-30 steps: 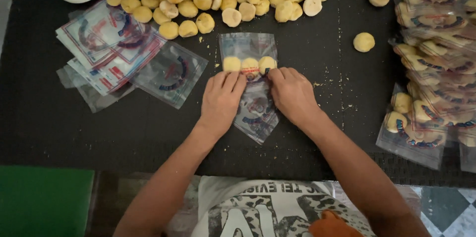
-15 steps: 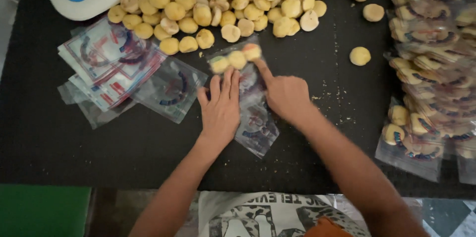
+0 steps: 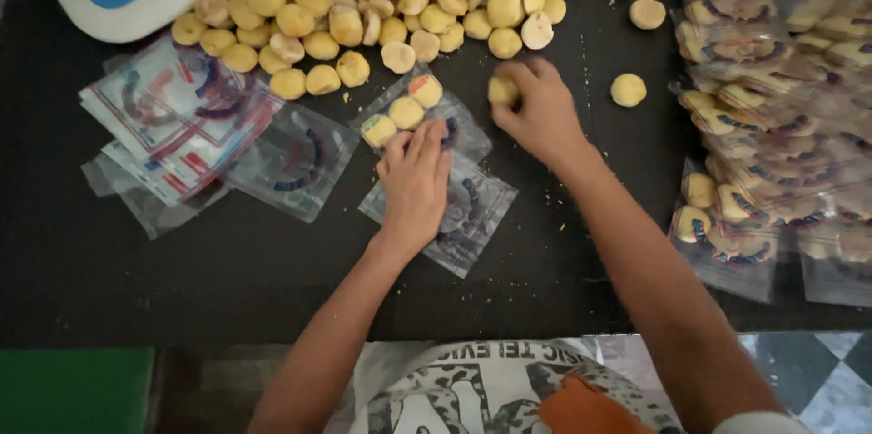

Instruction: Packing small round pastries into individual plastic bags from a large pile on a table.

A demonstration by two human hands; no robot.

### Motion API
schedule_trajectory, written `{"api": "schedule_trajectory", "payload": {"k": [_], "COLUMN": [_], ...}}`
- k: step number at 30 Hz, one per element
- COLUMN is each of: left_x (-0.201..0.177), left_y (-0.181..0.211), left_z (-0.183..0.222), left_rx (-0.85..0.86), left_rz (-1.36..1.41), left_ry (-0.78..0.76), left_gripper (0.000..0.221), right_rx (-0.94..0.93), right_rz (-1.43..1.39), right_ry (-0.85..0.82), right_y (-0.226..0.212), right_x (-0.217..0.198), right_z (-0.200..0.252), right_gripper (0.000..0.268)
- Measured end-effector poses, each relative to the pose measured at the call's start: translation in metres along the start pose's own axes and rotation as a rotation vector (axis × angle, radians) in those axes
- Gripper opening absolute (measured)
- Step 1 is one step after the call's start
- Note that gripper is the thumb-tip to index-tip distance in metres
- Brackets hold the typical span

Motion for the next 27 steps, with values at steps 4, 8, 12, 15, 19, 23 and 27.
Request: {"api": "schedule_trajectory", "payload": {"k": [4,8,12,15,19,23,27], "left_x": [0.014,0.034,-0.009,0.019,0.002,-0.004,-0.014], "left_y": [-0.004,-0.013,0.021,0.008,0.025,0.022,0.03], "left_z": [0.006,0.005,0.0,0.008,0.006,0.004,0.002], "left_rx": [-0.102,-0.041,-0.009,0.067,0.146,0.133,0.128], "left_rz": [0.161,-0.04,0.123,-0.142,-0.235,-0.204,-0.145], "left_ry": [-0.05,-0.058,-0.029,-0.029,-0.005,0.068,0.101], "left_gripper": [0.035,0.037,0.034,0.042,0.046,0.032,0.024], "right_rx": [0.201,0.088,0.023,0.187,0.212,0.069,0.337], "right_rz": [-0.394,-0.286,-0.266,0.143,0.774,0.47,-0.054], "right_ry": [-0.055,-0.143,-0.166,0.067,-0.051,0.02,-0.123], "right_y": [-0.041,-0.074,-0.063,0.037,0.092,0.045,-0.063], "right_x": [-0.028,-0.008,-0.033,-0.067,-0.07,-0.06,-0.045], "right_z": [0.053,0.061,0.054,0.059,0.064,0.082,0.089], "right_gripper": [0.038,0.047,0.041,0.034,0.052,0.032,0.042]}}
Point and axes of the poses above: each hand's wrist, its own z-axis away from the middle knuckle, its own x-axis out of the palm, y = z × x, the point moved 6 cm from there along -z, towards the middle knuckle, and after that the axes turned 4 degrees about -x, right-handed, at the moved point
